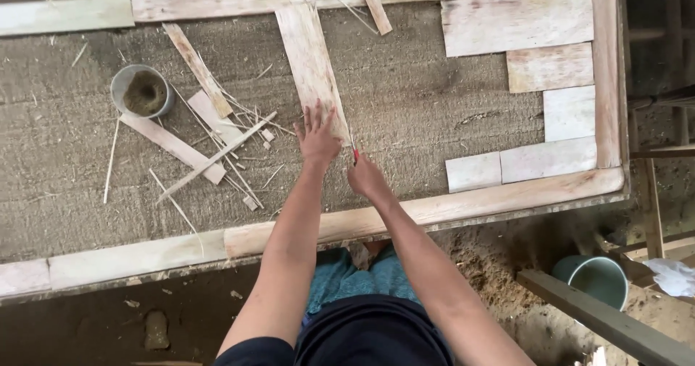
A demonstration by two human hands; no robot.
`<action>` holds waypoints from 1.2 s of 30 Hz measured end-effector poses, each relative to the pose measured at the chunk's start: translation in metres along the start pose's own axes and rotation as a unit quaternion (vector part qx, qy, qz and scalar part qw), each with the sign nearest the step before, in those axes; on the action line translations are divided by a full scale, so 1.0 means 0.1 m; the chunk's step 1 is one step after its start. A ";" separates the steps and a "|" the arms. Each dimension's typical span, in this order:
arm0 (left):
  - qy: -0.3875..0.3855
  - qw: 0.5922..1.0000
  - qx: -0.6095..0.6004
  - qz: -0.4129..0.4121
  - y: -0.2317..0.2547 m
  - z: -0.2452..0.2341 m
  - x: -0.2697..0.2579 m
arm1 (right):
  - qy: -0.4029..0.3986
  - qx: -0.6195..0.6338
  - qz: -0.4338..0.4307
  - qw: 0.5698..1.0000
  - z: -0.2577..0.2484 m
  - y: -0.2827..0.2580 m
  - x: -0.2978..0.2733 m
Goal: The person uses a red utility knife to shave thin strips from a rectangular piece of wood on a workbench. They repeatedly scrape the knife along the wood's surface, creating shavings that accumulate on the table. The person flips the wood and continues shaving different sides throughout the clip.
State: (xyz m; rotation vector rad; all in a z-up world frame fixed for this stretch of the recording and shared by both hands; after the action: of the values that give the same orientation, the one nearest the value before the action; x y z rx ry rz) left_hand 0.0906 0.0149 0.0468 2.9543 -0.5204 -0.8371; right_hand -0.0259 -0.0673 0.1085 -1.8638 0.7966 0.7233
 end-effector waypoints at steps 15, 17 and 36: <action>0.167 0.943 -0.288 0.008 -0.18 0.27 0.07 | 0.125 0.158 -0.015 0.979 -0.22 0.40 0.21; 0.219 0.913 -0.345 -0.017 -0.32 0.27 0.03 | 0.135 0.142 -0.043 0.980 -0.24 0.37 0.39; 0.062 0.861 -0.494 -0.103 -0.70 0.50 -0.07 | 0.182 0.107 -0.080 0.974 -0.04 0.04 0.94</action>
State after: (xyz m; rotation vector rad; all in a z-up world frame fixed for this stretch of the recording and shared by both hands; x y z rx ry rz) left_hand 0.0811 0.0869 -0.0001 2.0740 0.2149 -0.6311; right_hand 0.0291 -0.0920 0.0365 -1.8598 0.9031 0.1841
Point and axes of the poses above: each hand's wrist, its own x-axis towards the middle knuckle, its own z-axis out of the palm, y = z × x, the point moved 2 cm from there along x, towards the middle knuckle, and after that the axes turned 13 degrees about x, right-handed, at the moved point
